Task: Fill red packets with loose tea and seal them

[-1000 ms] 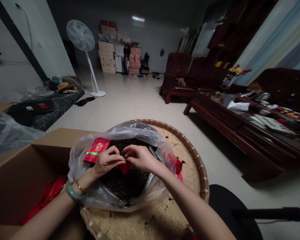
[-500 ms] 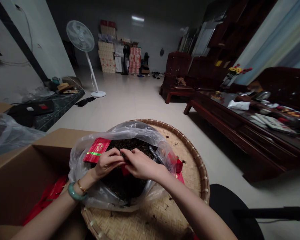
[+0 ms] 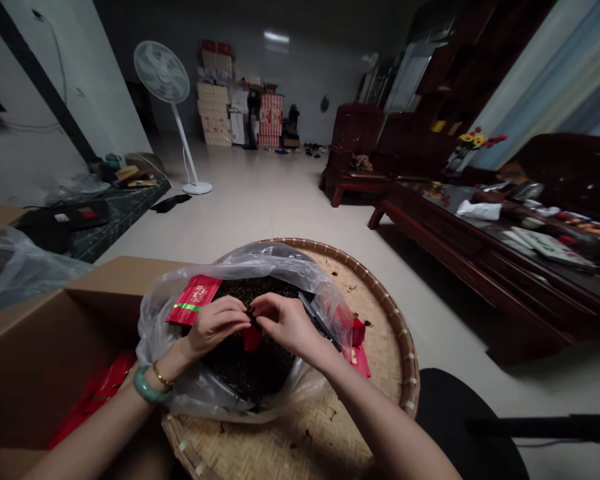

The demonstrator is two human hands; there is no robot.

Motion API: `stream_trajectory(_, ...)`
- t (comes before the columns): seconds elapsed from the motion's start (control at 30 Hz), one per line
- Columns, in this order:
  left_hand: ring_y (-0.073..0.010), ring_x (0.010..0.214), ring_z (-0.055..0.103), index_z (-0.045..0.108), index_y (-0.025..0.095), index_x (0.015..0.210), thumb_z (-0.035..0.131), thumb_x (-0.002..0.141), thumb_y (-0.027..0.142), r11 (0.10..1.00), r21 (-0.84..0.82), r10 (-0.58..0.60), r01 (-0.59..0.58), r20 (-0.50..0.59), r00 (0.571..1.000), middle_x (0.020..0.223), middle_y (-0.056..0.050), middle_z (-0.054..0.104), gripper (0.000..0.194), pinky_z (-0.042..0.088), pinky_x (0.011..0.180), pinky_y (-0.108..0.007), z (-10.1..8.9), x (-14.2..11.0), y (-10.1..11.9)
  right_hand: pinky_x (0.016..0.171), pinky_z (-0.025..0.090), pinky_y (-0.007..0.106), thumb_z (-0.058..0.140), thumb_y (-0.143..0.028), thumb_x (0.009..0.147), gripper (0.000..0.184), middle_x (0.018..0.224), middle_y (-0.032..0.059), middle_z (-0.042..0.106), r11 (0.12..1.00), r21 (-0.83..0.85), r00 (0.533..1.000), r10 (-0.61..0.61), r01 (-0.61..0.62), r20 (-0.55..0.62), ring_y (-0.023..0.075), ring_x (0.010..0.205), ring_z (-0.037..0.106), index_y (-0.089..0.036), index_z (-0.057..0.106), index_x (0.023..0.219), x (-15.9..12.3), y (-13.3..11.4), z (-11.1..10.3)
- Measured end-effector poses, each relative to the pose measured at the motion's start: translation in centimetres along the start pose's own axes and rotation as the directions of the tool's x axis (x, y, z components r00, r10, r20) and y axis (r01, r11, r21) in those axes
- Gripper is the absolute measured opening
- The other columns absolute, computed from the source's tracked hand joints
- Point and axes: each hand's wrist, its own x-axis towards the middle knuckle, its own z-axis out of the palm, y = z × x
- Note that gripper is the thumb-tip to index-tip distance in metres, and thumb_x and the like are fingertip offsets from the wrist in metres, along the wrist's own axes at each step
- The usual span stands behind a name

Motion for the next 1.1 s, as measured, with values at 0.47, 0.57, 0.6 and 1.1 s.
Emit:
stream_trajectory(0.47, -0.0193, 0.083, 0.055, 0.053, 0.017, 0.092, 0.069, 0.074, 0.04, 0.973, 0.074, -0.229, 0.22, 0.148, 0.962, 0.089, -0.007, 0.057, 0.034, 0.049, 0.071, -0.033, -0.2, 0.1, 1.5, 0.072, 0.048, 0.025, 0.052, -0.008, 0.081, 0.024, 0.093, 0.0046, 0.069, 0.92, -0.322, 0.964, -0.157, 0.221, 0.213, 0.0145, 0.081, 0.064, -0.018, 0.061, 0.1, -0.7, -0.8, -1.0)
stream_trajectory(0.57, -0.0182, 0.083, 0.055, 0.053, 0.017, 0.091, 0.066, 0.075, 0.03, 0.954, 0.122, -0.291, 0.275, 0.148, 0.945, 0.092, -0.007, 0.055, 0.024, 0.049, 0.071, -0.031, 0.3, -0.1, 2.3, 0.066, 0.047, 0.022, 0.055, -0.008, 0.079, 0.016, 0.081, 0.0024, 0.071, 0.926, -0.323, 0.971, -0.136, 0.195, 0.197, 0.0135, 0.072, 0.065, -0.017, 0.066, 0.087, -0.6, -0.8, -0.9)
stream_trajectory(0.6, -0.0175, 0.083, 0.055, 0.054, 0.017, 0.09, 0.064, 0.077, 0.026, 0.953, 0.118, -0.295, 0.279, 0.147, 0.944, 0.093, -0.007, 0.054, 0.019, 0.049, 0.072, -0.031, 0.4, -0.2, 2.5, 0.065, 0.047, 0.021, 0.056, -0.009, 0.079, 0.015, 0.079, 0.002, 0.071, 0.936, -0.305, 0.974, -0.122, 0.176, 0.188, 0.0133, 0.071, 0.065, -0.017, 0.066, 0.086, -0.6, -0.9, -0.8)
stream_trajectory(1.1, -0.0178, 0.092, 0.057, 0.063, 0.017, 0.078, 0.059, 0.082, 0.018, 0.976, 0.027, -0.214, 0.214, 0.259, 0.942, 0.103, -0.008, 0.056, 0.005, 0.05, 0.079, -0.031, -2.0, 0.6, 3.3, 0.064, 0.04, 0.019, 0.053, -0.013, 0.085, 0.016, 0.085, 0.0001, 0.07, 0.828, -0.427, 0.904, -0.203, 0.363, 0.376, 0.0118, 0.073, 0.063, -0.021, 0.066, 0.091, 0.8, -1.4, -1.0)
